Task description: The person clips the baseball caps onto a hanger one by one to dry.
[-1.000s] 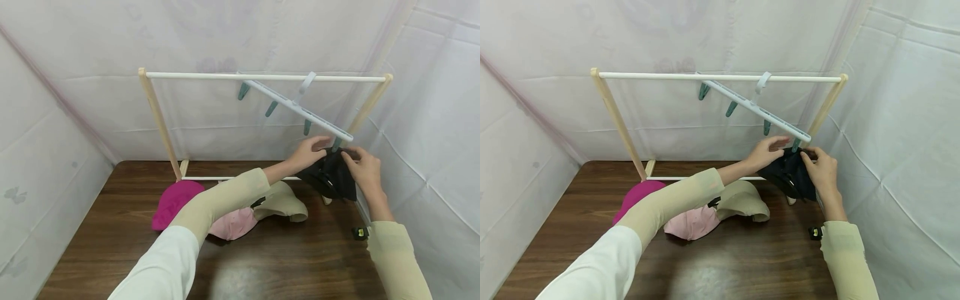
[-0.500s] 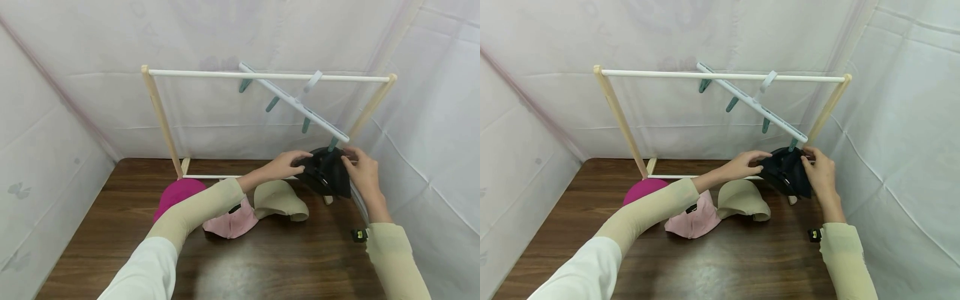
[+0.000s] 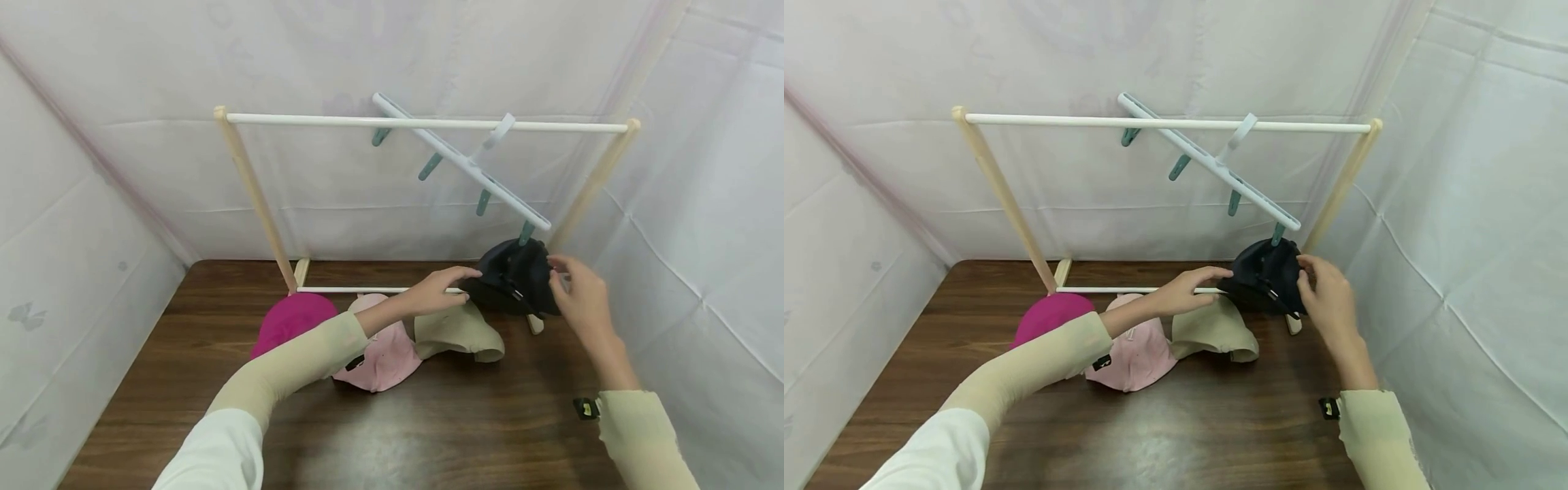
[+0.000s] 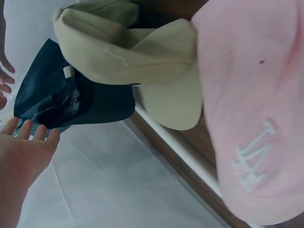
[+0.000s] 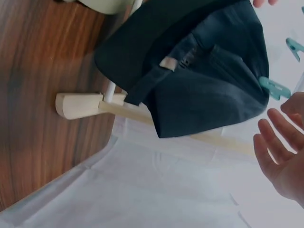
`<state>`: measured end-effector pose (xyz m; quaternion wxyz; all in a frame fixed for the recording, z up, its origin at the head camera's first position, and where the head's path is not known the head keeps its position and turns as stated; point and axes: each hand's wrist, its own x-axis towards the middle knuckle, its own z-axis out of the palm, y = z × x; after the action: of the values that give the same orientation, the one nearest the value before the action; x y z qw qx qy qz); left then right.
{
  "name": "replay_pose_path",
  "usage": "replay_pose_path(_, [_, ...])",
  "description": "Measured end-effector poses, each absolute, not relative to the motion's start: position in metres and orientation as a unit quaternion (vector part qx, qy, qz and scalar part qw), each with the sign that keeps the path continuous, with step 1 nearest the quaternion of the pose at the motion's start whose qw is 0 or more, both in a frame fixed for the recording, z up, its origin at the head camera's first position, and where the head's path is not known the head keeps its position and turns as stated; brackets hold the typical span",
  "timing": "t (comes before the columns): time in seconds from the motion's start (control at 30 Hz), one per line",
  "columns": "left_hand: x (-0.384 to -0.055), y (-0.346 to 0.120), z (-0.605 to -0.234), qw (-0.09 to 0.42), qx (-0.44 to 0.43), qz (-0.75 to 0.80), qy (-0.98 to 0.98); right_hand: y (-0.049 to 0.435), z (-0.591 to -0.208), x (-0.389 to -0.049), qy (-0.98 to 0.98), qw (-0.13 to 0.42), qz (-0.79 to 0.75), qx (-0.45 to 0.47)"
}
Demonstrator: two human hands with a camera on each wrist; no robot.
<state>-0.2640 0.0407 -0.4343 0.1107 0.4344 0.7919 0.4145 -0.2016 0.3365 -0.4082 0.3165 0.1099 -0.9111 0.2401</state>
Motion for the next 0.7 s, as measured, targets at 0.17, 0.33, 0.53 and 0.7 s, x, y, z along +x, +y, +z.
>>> replay_pose_path(0.17, [-0.255,0.03,-0.44,0.099,0.44,0.398,0.799,0.324,-0.416,-0.195,-0.914,0.293,0.241,0.144])
replay_pose_path(0.33, [-0.246,0.018,-0.448,0.108,0.436,0.385,0.806,0.312,-0.43,-0.185,-0.923,0.234,0.244,0.185])
replay_pose_path(0.53, [-0.238,0.007,-0.461,0.099,0.428,0.383,0.813,0.305,-0.449,-0.177,-0.929,0.188,0.238,0.214])
replay_pose_path(0.7, [-0.228,0.001,-0.474,0.089,0.418,0.384,0.818,0.302,-0.466,-0.171,-0.93,0.145,0.242,0.234])
